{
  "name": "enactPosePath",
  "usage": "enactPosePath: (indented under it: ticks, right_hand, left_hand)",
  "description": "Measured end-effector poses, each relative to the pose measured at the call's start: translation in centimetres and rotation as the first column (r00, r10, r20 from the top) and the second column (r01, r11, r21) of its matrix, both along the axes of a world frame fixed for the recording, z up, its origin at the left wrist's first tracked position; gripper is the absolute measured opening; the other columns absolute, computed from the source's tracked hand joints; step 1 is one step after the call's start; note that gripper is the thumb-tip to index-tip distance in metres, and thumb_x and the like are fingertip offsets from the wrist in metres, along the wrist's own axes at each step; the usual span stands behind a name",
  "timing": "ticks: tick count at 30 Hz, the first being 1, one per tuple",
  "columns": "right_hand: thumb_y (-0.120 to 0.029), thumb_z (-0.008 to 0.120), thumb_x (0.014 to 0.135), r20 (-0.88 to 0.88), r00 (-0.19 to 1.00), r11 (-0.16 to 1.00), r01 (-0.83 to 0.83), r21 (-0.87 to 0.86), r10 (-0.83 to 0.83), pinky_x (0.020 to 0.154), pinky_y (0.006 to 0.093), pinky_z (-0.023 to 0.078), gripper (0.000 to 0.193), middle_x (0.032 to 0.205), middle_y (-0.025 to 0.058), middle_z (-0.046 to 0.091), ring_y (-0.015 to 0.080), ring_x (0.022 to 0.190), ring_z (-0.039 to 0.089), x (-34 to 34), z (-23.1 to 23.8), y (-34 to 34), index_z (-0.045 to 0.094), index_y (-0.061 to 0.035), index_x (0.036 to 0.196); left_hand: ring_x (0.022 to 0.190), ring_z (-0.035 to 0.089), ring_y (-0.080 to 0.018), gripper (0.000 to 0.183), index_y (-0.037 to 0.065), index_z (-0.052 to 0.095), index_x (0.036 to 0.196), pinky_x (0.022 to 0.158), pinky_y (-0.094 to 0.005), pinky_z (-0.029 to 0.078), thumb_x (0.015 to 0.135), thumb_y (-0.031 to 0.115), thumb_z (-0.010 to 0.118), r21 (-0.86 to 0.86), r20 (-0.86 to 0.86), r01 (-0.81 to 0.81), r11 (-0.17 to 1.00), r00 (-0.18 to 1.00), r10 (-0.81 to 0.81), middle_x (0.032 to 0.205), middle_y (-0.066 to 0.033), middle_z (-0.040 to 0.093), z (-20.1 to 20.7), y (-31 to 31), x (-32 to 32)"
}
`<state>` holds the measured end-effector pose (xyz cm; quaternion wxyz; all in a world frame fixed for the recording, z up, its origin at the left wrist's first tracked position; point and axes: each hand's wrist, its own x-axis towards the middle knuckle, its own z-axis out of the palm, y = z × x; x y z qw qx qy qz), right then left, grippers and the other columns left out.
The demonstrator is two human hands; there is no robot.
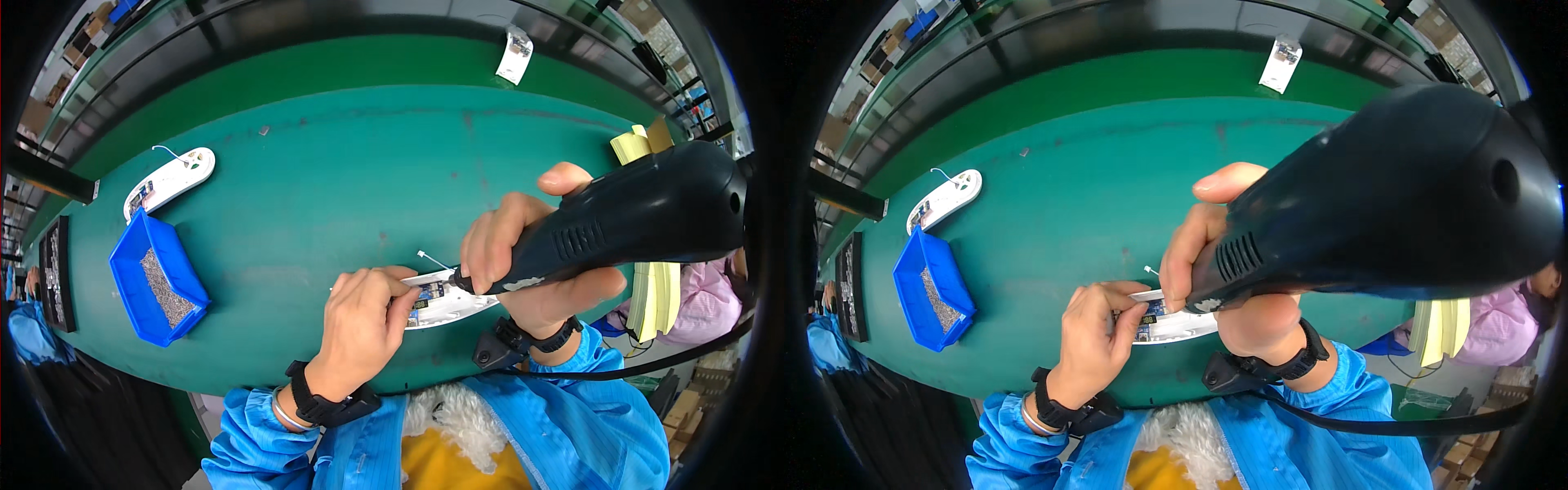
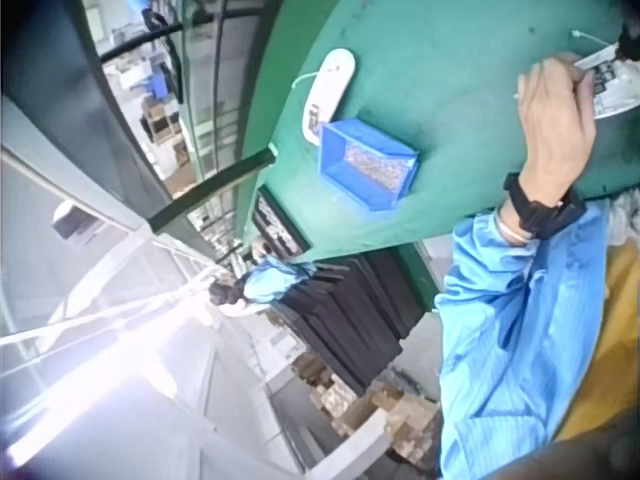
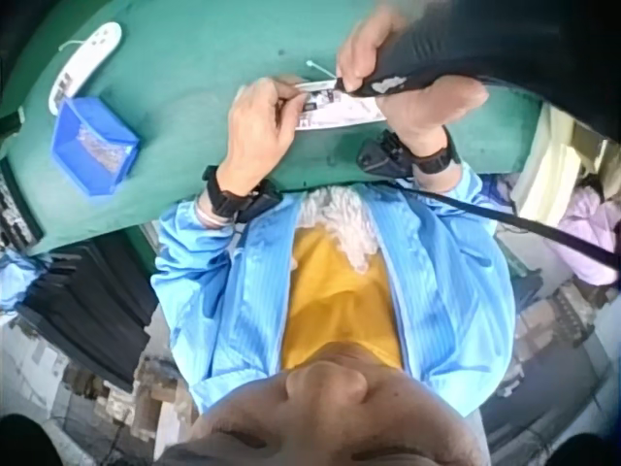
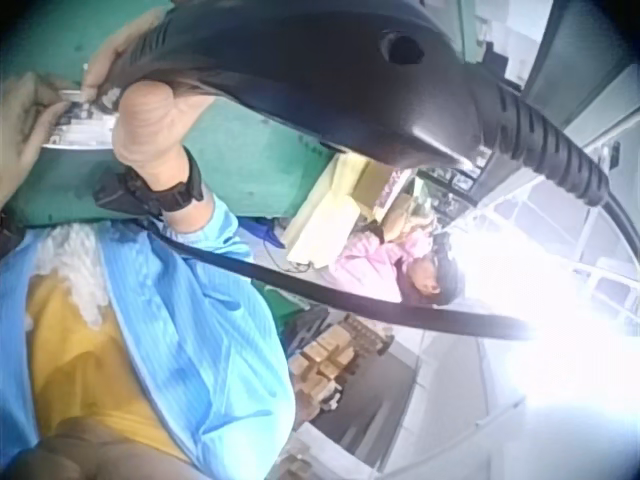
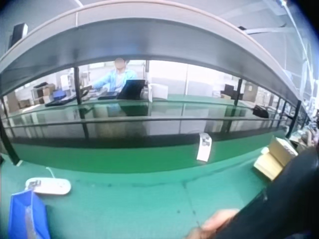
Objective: Manually assemble components into plastic housing using an electric screwdriver on a production line.
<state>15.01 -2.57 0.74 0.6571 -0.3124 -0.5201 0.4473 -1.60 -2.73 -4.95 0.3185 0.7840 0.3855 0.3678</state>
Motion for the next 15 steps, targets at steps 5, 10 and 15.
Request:
enactPosePath:
  ticks: [5, 10, 15]
  right_hand:
    - [-0.075, 0.037, 0.071, -0.011, 1.0, 1.0, 0.008, 0.017, -0.008, 0.045, 0.0286, 0.043, 0.083, 0.058, 0.005, 0.047, 0.0151, 0.042, 0.048, 0.13, -0.05, 0.06, 0.026, -0.0092, 0.121]
    - [-0.075, 0.036, 0.071, -0.008, 1.0, 1.0, -0.002, 0.017, 0.002, 0.045, 0.0285, 0.043, 0.086, 0.058, 0.0048, 0.047, 0.0152, 0.043, 0.048, -0.19, -0.21, 0.16, 0.025, -0.0087, 0.124]
    - [-0.075, 0.037, 0.07, -0.02, 1.0, 1.0, -0.017, 0.024, 0.017, 0.045, 0.0283, 0.043, 0.087, 0.059, 0.005, 0.046, 0.0153, 0.044, 0.048, -0.29, -0.5, 0.03, 0.024, -0.0084, 0.124]
  left_hand:
    - [0.064, 0.055, -0.0206, 0.015, 0.005, 0.05, 0.076, 0.061, -0.0325, 0.038, 0.071, 0.002, 0.064, 0.016, 0.002, 0.01, 1.0, 1.0, -0.01, 0.081, -0.0041, 0.063, 0.07, 0.17, -0.04]
    - [0.064, 0.055, -0.0202, 0.016, 0.005, 0.05, 0.075, 0.061, -0.0323, 0.038, 0.071, 0.001, 0.064, 0.05, 0.019, 0.017, 0.999, 1.0, -0.018, 0.081, -0.0041, 0.063, -0.15, 0.14, -0.18]
    - [0.064, 0.055, -0.0203, 0.015, 0.005, 0.05, 0.075, 0.061, -0.0323, 0.038, 0.071, 0.001, 0.064, 0.045, 0.033, 0.016, 0.999, 0.999, -0.018, 0.08, -0.0042, 0.063, -0.2, 0.03, -0.12]
